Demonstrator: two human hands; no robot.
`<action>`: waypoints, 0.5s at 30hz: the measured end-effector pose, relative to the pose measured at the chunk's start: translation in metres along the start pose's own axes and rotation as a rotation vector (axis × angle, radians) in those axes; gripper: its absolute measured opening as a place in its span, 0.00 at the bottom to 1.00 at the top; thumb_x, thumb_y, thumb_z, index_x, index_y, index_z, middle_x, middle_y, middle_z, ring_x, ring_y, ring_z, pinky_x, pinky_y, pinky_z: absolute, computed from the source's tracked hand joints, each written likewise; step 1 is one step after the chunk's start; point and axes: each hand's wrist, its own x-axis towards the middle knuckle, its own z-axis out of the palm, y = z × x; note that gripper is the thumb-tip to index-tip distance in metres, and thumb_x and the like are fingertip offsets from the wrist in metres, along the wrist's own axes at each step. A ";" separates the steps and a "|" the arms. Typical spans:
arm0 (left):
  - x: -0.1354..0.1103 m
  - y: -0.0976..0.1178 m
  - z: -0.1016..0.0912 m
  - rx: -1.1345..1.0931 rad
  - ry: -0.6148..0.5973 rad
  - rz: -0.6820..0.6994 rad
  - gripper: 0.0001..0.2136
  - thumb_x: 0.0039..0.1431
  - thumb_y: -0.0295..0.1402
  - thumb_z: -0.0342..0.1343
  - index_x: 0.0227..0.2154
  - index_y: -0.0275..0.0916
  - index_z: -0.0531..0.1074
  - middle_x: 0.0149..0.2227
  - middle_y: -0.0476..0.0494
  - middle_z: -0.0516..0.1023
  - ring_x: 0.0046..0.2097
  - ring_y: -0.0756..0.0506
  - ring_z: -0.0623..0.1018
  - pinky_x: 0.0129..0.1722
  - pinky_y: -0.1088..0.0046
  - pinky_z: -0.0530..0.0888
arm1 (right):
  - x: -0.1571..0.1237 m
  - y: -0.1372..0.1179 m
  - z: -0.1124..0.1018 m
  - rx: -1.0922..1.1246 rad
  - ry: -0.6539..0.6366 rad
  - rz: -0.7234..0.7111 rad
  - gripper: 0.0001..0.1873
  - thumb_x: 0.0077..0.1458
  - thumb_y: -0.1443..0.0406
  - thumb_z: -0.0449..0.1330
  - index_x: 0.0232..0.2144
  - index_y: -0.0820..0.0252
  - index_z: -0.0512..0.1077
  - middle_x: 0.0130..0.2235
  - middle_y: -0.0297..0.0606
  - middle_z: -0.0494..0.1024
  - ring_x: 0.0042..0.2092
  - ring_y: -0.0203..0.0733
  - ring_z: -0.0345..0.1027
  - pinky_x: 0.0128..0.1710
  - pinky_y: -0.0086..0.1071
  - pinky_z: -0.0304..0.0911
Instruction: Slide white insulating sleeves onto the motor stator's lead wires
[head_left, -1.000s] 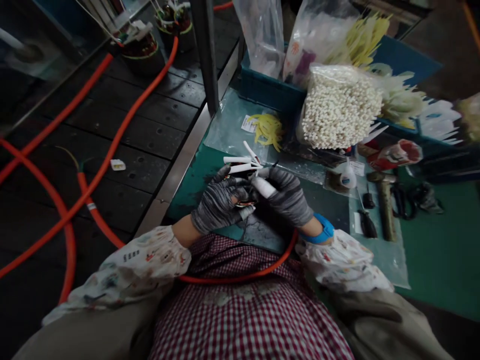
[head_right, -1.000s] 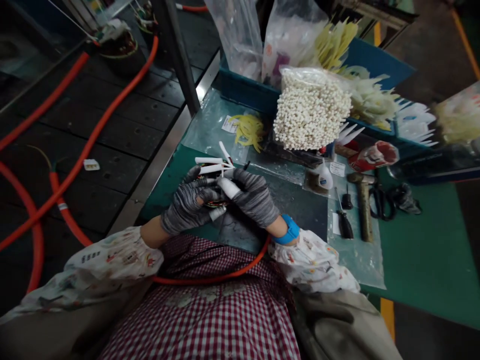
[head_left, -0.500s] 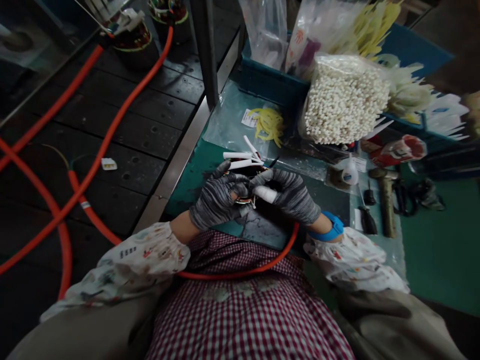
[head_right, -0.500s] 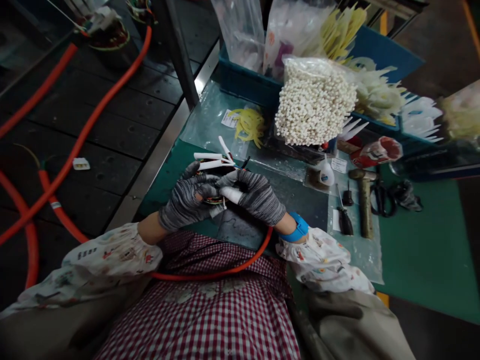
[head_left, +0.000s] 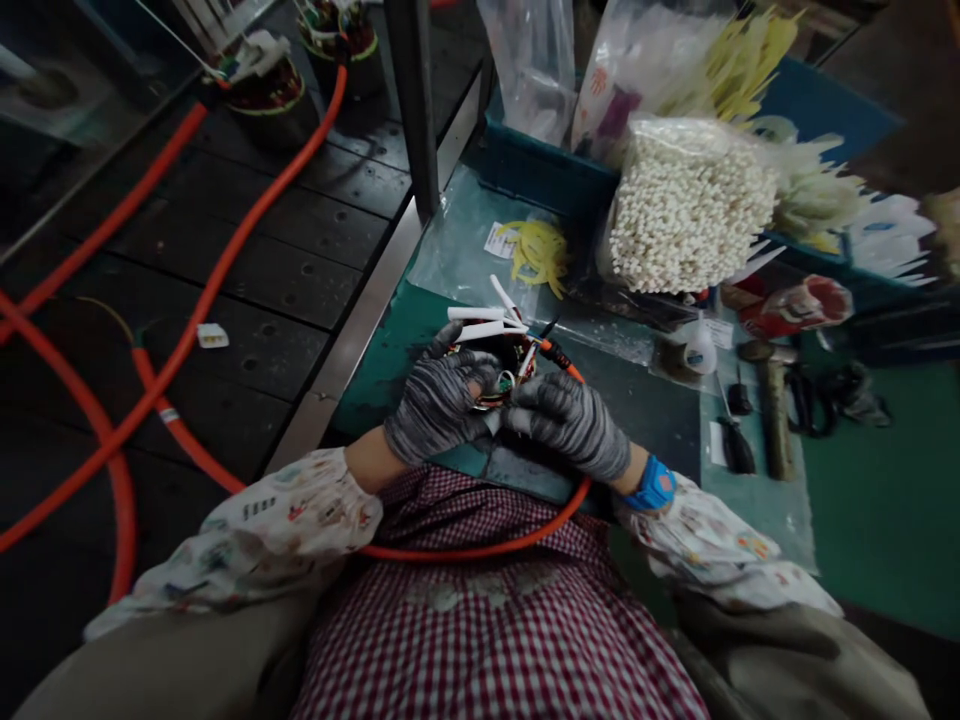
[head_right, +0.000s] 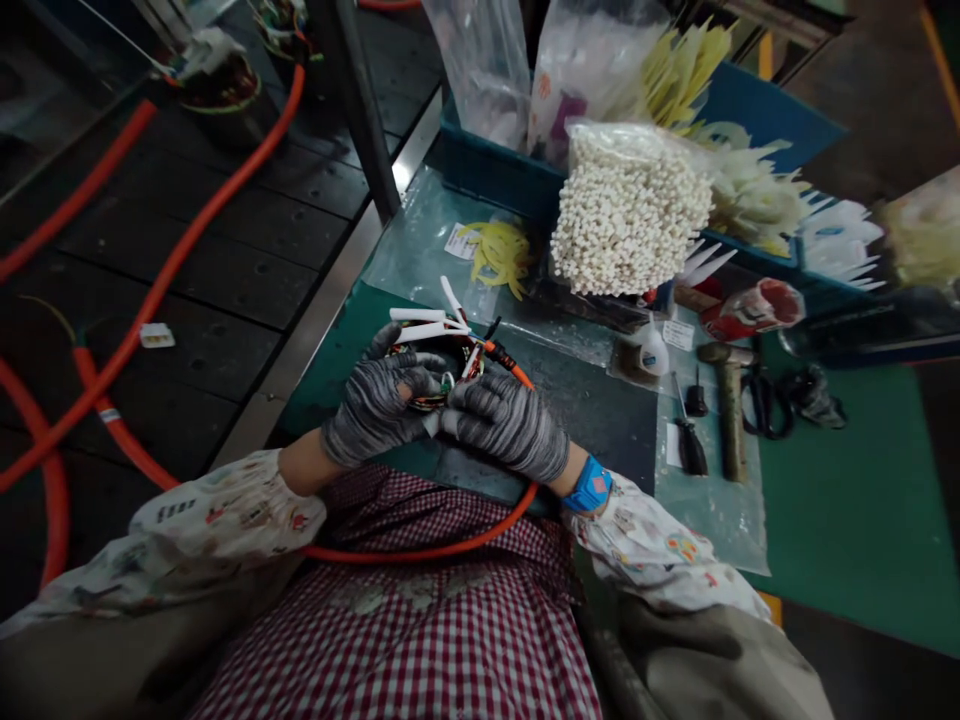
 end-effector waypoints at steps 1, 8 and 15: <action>0.000 0.000 0.000 -0.003 0.001 -0.003 0.13 0.74 0.49 0.59 0.48 0.47 0.81 0.54 0.43 0.90 0.58 0.33 0.89 0.84 0.38 0.63 | 0.005 -0.004 0.000 0.019 -0.053 -0.043 0.07 0.73 0.55 0.68 0.44 0.44 0.86 0.40 0.33 0.90 0.42 0.47 0.85 0.48 0.42 0.81; 0.000 -0.002 -0.005 0.062 0.052 0.086 0.13 0.75 0.45 0.62 0.54 0.46 0.82 0.60 0.43 0.89 0.66 0.35 0.85 0.83 0.41 0.64 | 0.057 -0.006 0.018 -0.172 0.217 -0.044 0.09 0.72 0.63 0.61 0.42 0.50 0.82 0.45 0.42 0.87 0.50 0.53 0.82 0.61 0.50 0.79; -0.016 -0.012 -0.008 0.132 0.039 0.090 0.15 0.69 0.42 0.68 0.56 0.58 0.82 0.62 0.48 0.88 0.69 0.31 0.81 0.82 0.30 0.57 | 0.027 0.017 -0.004 -0.271 0.656 0.128 0.22 0.65 0.52 0.71 0.56 0.55 0.77 0.52 0.47 0.85 0.51 0.56 0.80 0.57 0.55 0.79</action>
